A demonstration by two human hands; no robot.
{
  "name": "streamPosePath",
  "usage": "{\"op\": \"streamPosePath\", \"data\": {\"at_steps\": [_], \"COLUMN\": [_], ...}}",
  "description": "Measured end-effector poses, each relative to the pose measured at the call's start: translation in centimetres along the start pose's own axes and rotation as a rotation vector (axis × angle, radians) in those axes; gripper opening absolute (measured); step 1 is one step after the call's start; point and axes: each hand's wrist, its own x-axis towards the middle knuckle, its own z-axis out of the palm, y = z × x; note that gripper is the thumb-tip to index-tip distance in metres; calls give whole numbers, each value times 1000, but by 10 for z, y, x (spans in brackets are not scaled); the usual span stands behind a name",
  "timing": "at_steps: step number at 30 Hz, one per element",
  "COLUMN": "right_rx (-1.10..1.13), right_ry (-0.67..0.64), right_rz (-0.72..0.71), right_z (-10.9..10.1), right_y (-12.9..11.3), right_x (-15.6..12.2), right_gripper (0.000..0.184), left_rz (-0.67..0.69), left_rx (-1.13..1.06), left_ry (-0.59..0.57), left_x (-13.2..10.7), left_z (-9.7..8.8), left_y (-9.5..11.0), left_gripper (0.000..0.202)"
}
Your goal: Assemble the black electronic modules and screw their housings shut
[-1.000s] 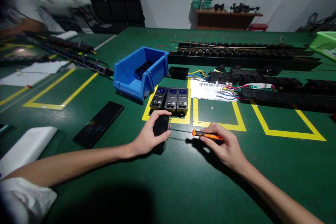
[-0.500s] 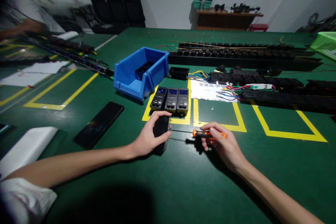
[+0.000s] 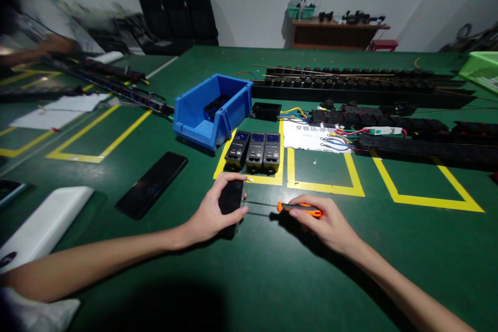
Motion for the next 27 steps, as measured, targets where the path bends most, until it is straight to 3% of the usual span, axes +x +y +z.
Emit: {"op": "streamPosePath", "data": {"at_steps": [8,14,17,21,25,27], "right_rx": [-350,-677,-780,-512,-70,202], "right_ry": [49,221,293,170,103,54], "right_rz": [-348,-819,-913,-743,-315,-110], "right_z": [2,2,2,3,5,7], "right_y": [2,22,27,16,3,1], "right_x": [-4,-4,-4,-5,-5,-5], "right_gripper": [19,30,36,33,17,24], "left_rz": [5,5,18,18,29,33], "left_rx": [9,27,29,26,22,20], "left_ry": [-4,-19,-33,-42,-49,-47], "left_x": [-6,-5,-5,-5,-5,-5], "left_z": [-3,-3,-4,-4,-5,-5], "left_y": [-2,-3,-3,-4,-4,-4], "left_gripper": [48,47,47,47,48,47]}}
